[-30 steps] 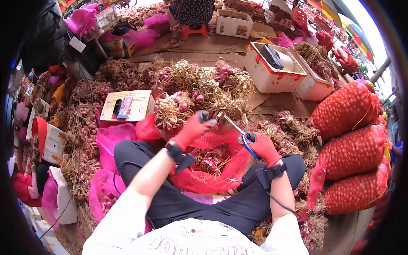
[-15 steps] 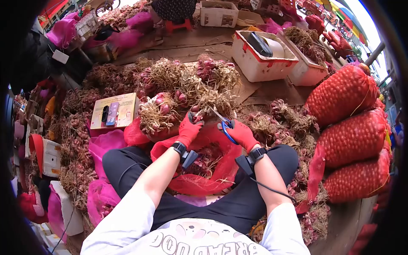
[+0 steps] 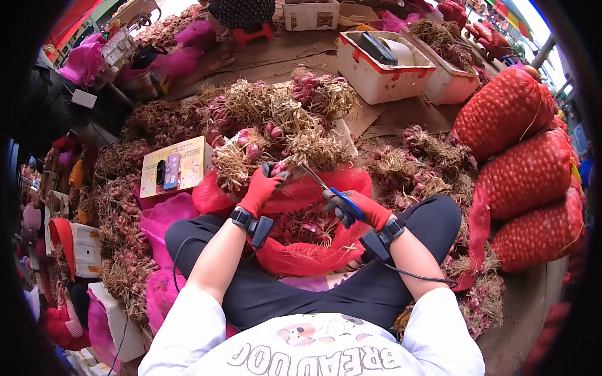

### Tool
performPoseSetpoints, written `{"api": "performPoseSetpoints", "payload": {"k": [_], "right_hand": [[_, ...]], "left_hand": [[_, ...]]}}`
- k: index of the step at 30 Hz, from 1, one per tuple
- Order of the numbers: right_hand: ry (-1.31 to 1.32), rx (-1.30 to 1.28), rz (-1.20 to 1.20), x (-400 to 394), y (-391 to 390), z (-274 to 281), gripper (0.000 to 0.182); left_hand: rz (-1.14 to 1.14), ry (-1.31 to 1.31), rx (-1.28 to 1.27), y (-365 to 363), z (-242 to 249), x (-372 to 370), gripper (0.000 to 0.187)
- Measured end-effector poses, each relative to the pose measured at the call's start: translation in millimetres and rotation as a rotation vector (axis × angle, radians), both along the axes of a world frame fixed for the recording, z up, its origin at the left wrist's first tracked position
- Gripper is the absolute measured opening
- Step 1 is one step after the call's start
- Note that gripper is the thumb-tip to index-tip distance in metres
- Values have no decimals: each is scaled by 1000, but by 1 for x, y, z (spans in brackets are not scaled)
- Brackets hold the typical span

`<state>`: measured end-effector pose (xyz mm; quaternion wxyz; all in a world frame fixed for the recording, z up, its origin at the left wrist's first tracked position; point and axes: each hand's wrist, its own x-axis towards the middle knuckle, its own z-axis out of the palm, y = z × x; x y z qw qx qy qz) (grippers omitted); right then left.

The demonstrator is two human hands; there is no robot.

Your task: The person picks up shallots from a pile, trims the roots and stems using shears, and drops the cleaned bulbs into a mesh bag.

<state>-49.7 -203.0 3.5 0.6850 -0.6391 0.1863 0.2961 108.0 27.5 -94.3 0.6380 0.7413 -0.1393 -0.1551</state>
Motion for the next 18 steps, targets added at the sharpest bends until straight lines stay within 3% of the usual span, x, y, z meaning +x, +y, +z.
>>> {"api": "performPoseSetpoints", "payload": {"k": [4, 8, 11, 12, 15, 18], "right_hand": [[-12, -49, -8, 5, 15, 5, 46], [10, 8, -45, 21, 27, 1, 42], [-91, -7, -29, 35, 23, -24, 43], [-112, -164, -8, 40, 22, -31, 31], [-155, -421, 25, 46, 27, -38, 27], [-163, -431, -39, 37, 32, -35, 27]], "left_hand": [[15, -127, -75, 1, 25, -14, 33], [33, -265, 191, 2, 38, -20, 39], [21, -175, 124, -1, 28, -17, 41], [67, -280, 194, 1, 28, -18, 41], [59, -246, 258, 5, 21, -10, 42], [35, -87, 75, 5, 25, -8, 41]]}}
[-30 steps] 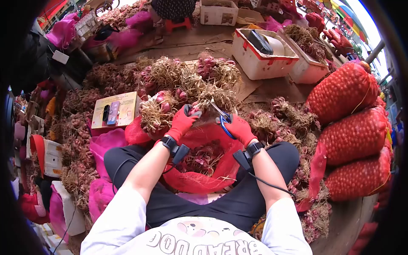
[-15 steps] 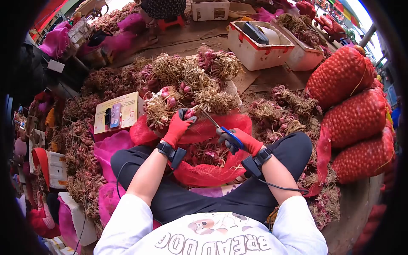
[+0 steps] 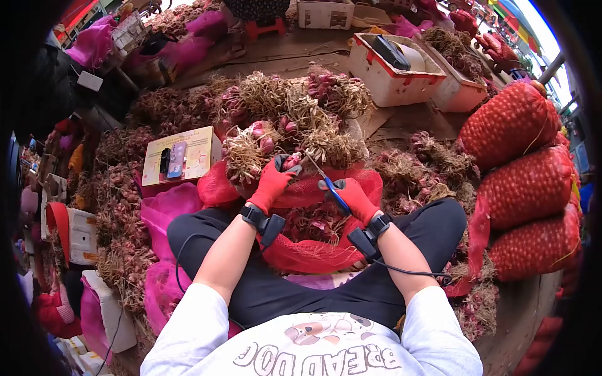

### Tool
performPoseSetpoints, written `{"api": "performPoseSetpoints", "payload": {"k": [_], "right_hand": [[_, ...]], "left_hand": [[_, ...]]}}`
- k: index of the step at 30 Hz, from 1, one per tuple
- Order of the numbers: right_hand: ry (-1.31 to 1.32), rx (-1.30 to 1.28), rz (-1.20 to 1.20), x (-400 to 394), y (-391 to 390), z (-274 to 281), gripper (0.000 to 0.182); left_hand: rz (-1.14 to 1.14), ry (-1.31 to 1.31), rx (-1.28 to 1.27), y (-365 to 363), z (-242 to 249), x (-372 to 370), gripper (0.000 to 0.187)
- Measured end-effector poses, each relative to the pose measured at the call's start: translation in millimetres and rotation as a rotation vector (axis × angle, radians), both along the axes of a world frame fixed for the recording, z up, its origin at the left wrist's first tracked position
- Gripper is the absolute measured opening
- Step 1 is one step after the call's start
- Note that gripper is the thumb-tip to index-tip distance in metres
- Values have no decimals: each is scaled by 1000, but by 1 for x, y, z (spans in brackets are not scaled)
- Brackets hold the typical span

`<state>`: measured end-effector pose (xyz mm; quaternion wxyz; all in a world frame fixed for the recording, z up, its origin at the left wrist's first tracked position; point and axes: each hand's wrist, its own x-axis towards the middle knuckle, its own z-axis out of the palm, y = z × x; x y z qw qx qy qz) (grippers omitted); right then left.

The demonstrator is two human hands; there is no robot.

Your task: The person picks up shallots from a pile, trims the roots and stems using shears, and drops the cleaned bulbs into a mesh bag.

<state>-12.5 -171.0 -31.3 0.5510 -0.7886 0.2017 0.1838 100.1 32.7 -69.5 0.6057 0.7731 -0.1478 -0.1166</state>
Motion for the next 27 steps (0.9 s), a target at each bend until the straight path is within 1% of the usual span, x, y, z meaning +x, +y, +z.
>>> {"api": "performPoseSetpoints", "payload": {"k": [3, 6, 9, 12, 15, 16, 18, 19, 20, 22, 23, 24, 25, 27], "right_hand": [[-56, 280, -61, -19, 1, -3, 38], [70, 336, -16, -41, -8, 7, 38], [44, 136, 16, -44, -9, 14, 41], [38, 56, 24, -31, -12, 4, 50], [-49, -79, 91, -12, -8, 4, 60], [-39, -109, 70, -8, -3, 11, 64], [-110, -186, 137, 4, -13, -6, 65], [-143, -224, 169, 8, -14, -6, 65], [-148, -292, 178, 11, -15, -4, 65], [-185, -244, 113, 13, -14, -4, 63], [-204, -220, 81, 13, -12, -1, 62], [-127, -129, 60, 12, -13, 5, 54], [-94, -20, 56, 8, -13, 13, 50], [-27, 203, 54, -5, -13, 25, 42]], "left_hand": [[24, -25, -27, -2, -8, 1, 39], [19, 36, -96, -2, -6, 0, 37], [-1, 74, -122, -1, -13, 3, 39], [-29, 65, -123, -1, -5, -1, 38], [-21, 83, -17, 0, 3, -3, 38], [-22, 35, -22, 0, -1, -4, 35], [-43, 80, -142, -3, -28, 5, 33], [-55, 104, -201, -3, -27, 6, 31], [-68, 212, -247, -2, -26, 8, 30], [-93, 428, -340, 3, -15, 11, 26], [-116, 528, -477, 6, -7, 9, 26], [-140, 625, -615, 9, 2, 7, 25], [-165, 719, -753, 12, 17, 3, 25], [-203, 524, -481, 24, 72, -15, 27]]}}
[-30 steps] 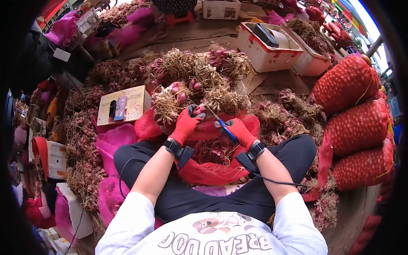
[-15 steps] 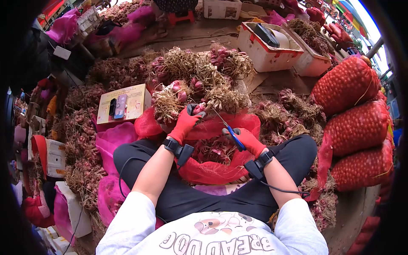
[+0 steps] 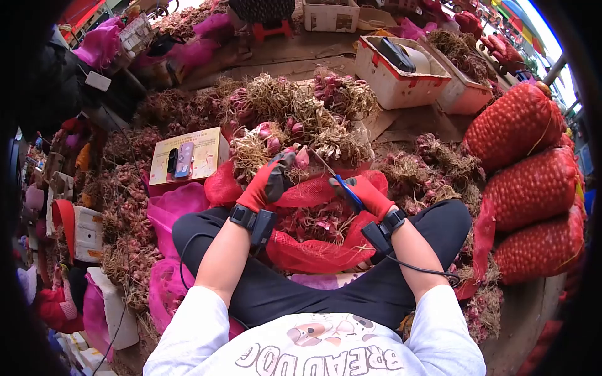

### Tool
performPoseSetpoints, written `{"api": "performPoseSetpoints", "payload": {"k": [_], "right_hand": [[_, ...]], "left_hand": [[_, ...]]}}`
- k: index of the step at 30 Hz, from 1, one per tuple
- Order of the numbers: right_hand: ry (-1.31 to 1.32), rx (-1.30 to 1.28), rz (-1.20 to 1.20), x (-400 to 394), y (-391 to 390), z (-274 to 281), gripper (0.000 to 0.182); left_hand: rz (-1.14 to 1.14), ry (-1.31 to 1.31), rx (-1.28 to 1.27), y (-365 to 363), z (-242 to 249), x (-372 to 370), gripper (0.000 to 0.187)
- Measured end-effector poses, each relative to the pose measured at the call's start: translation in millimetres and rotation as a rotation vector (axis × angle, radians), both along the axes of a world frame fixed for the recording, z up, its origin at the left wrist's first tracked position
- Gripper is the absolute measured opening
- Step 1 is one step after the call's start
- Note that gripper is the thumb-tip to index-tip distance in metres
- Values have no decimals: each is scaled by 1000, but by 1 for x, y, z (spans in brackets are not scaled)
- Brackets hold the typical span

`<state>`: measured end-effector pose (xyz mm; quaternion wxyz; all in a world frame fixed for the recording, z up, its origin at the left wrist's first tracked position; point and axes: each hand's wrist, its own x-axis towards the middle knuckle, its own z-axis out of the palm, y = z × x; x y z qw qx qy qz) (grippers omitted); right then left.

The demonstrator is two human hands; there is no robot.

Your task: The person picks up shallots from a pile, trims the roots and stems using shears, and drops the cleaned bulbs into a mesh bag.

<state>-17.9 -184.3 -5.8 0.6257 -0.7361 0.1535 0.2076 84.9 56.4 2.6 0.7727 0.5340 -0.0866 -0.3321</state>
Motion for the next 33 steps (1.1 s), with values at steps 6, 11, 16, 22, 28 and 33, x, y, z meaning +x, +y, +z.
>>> {"api": "performPoseSetpoints", "payload": {"k": [6, 11, 16, 22, 28, 33], "right_hand": [[-105, 409, -78, -50, 22, 45, 27], [-593, 151, -110, -42, 55, 16, 21], [-581, 255, 16, -51, 49, 12, 13], [-122, 705, -393, -53, 47, -9, 14], [-167, 557, -361, -51, 34, -49, 15], [-299, 387, -401, -50, 41, -44, 19]], "left_hand": [[-161, -16, -192, 17, 9, -36, 30], [-115, -137, 63, 2, -7, -92, 40], [-172, -201, 218, 3, -26, -102, 38], [-256, -879, 306, 0, -18, -93, 67], [-241, -1003, 424, -7, -21, -93, 50], [-111, 28, 185, -3, -52, -91, 35]]}}
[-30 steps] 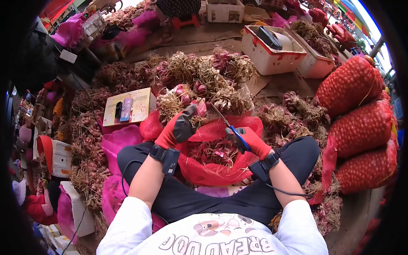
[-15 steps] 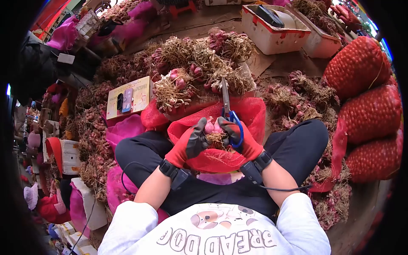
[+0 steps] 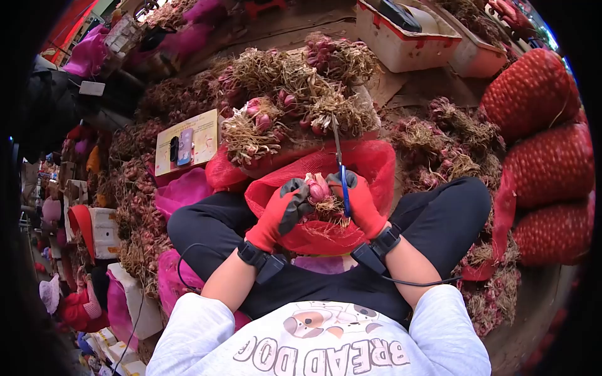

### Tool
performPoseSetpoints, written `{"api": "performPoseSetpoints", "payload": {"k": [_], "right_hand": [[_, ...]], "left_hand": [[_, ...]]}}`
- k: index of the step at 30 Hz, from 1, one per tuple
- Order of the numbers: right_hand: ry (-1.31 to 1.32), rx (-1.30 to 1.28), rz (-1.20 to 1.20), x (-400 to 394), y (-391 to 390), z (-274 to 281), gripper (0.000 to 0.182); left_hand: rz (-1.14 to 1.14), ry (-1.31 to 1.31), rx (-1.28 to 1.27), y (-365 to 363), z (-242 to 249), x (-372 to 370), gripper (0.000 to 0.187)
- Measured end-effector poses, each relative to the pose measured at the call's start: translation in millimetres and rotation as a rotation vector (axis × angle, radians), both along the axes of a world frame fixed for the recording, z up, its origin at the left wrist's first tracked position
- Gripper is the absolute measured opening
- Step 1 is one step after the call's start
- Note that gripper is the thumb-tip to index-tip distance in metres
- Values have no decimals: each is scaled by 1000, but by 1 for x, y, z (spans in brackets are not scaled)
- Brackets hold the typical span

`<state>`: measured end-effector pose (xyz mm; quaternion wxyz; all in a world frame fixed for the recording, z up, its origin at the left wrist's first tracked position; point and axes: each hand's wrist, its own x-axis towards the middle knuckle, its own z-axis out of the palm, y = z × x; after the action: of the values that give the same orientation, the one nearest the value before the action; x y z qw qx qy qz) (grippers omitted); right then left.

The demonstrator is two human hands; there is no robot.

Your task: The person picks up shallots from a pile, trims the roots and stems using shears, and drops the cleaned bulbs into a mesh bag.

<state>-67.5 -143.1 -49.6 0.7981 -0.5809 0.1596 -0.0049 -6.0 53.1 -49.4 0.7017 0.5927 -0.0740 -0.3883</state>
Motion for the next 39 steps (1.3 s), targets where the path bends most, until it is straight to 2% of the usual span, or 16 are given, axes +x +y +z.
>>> {"api": "performPoseSetpoints", "payload": {"k": [1, 4, 7, 8, 14, 17, 20, 23, 27, 29, 31, 33, 34, 37, 38, 39], "right_hand": [[3, -43, -24, 2, 4, 5, 20], [-91, -119, 8, 2, 11, 28, 27], [-189, -244, 67, 2, 21, 36, 34], [-16, -38, 63, 2, 21, 45, 32], [-41, 75, 74, 2, 5, 22, 25], [-97, -15, -3, 2, 7, 22, 22], [-306, -782, -88, 6, 17, 33, 18], [-53, -128, -80, 6, 8, 17, 16], [-28, 273, 4, 2, -9, 21, 18], [-21, 244, -36, 2, -6, 24, 18], [-23, 190, -73, 1, -1, 19, 18], [-19, 235, -69, 1, 2, 15, 18], [-14, 239, -75, 1, 4, 12, 18], [-6, 52, -112, 3, 4, 10, 18], [-5, -42, -129, 4, 2, 10, 18], [-49, -138, -148, 7, -1, 9, 18]], "left_hand": [[104, 253, -113, -1, 3, 1, 32], [291, -696, 311, -9, 16, -13, 17], [197, -803, 422, -15, 21, -17, 21], [186, -748, 420, -17, 23, -19, 21], [185, -701, 323, -16, 20, -21, 21], [196, -701, 273, -21, 19, -22, 18], [235, -580, 226, -25, 3, -22, 16], [89, -27, 116, -18, 8, -12, 16], [122, 1, 68, -22, 5, -14, 15], [159, 46, 56, -22, 3, -16, 14], [29, -266, 138, -25, -2, -15, 23], [172, 64, -201, -36, -1, -28, 32], [136, 75, -255, -36, -1, -30, 43], [92, -331, 11, -29, 6, -28, 45], [74, -373, 0, -28, 3, -25, 42], [85, -195, -52, -27, 3, -21, 41]]}}
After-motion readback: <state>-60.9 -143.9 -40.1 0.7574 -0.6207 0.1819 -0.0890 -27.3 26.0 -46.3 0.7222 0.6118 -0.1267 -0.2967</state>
